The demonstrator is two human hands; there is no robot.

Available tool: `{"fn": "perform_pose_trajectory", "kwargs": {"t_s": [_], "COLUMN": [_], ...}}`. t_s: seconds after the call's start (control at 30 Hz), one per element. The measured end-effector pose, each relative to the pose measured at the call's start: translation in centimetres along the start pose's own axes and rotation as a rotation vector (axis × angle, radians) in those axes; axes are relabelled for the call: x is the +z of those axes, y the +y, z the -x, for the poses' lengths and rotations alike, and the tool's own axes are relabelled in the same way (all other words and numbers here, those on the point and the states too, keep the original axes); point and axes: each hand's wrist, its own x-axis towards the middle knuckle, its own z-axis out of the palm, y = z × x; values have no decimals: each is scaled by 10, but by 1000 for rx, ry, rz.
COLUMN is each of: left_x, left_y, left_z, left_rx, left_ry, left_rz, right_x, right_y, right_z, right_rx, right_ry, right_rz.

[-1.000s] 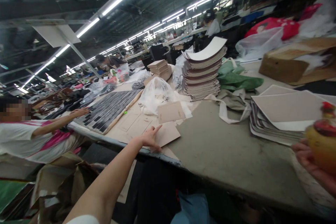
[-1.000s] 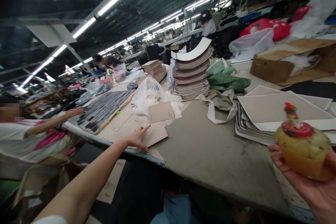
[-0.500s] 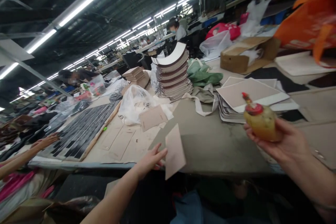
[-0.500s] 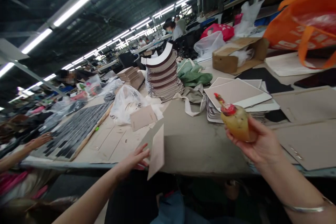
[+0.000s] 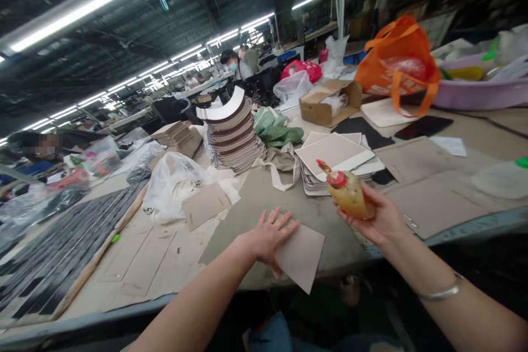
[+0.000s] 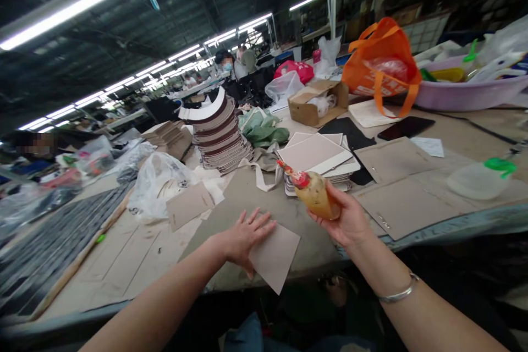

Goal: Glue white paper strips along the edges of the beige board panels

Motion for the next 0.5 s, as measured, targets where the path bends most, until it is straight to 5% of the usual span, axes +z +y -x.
{"fn": "perform_pose_trajectory", "kwargs": {"t_s": [0.13,0.23,0.33,0.5], "left_x": [-3,4,20,57], "left_y": [-4,-2,6,16], "left_z": [-9,-1,8,40], "left_rx": [-13,-265,-441,-517], "left_ry": [54,124,220,492], "left_rz": [-22,10,77,127], "right_x": [2,6,10,8], "right_y": [1,4,9,26], "right_z": [5,7,7,7], "right_rx": [119,141,98,-61], "right_ry": [49,14,-4,30], "right_rz": [-81,-47,42,324]}}
